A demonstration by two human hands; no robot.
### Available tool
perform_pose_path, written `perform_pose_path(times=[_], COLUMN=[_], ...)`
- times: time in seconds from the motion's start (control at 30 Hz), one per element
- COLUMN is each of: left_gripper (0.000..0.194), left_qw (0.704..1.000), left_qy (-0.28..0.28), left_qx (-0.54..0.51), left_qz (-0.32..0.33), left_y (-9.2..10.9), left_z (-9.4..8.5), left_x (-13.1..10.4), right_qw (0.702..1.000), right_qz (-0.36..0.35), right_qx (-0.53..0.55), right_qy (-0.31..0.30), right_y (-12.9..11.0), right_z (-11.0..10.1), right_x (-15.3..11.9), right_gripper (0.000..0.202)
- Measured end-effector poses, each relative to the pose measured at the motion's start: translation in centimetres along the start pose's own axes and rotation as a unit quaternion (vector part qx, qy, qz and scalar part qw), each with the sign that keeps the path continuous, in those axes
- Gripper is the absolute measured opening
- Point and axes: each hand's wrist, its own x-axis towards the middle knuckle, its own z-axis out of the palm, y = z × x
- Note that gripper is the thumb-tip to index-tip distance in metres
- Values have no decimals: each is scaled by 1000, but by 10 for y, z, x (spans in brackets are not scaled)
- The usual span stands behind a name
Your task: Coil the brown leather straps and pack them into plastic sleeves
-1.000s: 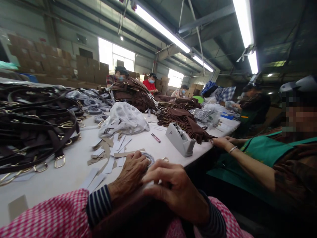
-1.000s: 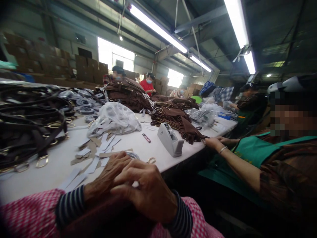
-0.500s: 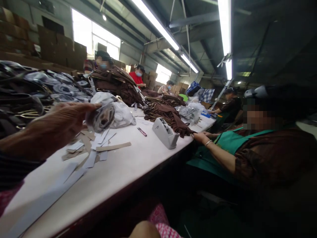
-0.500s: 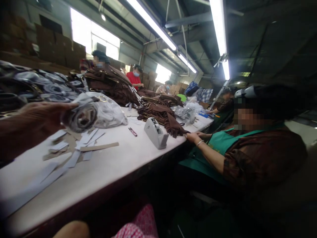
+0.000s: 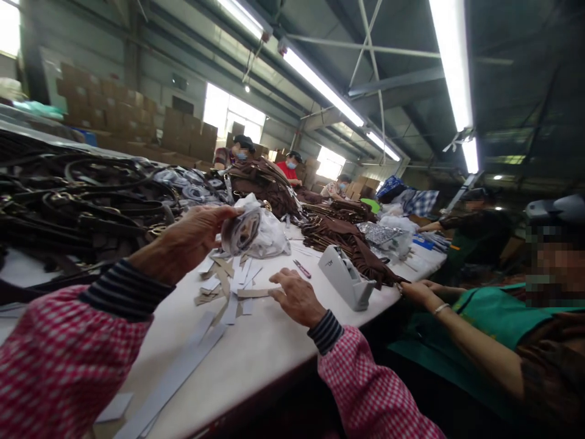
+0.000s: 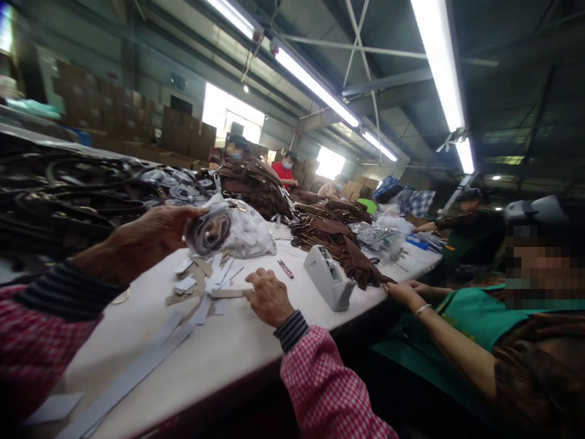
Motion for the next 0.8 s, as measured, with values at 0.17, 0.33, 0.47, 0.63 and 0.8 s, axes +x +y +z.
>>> perform_pose_path(times=[0.17, 0.33, 0.47, 0.63, 0.8], left_gripper=[33, 40, 42, 44, 41], left_qw=[999, 997, 996, 995, 990], left_qy=[-15, 0, -19, -56, -99], left_qx=[25, 58, 33, 33, 61], left_qz=[-22, -57, -84, -80, -82], left_y=[-14, -30, -45, -57, -59], left_z=[-2, 4, 6, 3, 13], left_x=[5, 3, 4, 4, -3], right_qw=[996, 993, 987, 918, 908], right_qz=[27, 44, 38, 100, 99], right_qx=[3, 71, 146, 384, 401], right_qy=[-84, -88, -60, 15, 74], right_y=[32, 31, 31, 24, 5], right_z=[16, 13, 1, -19, -21], right_x=[35, 38, 19, -17, -22], right_gripper=[13, 16, 14, 23, 22])
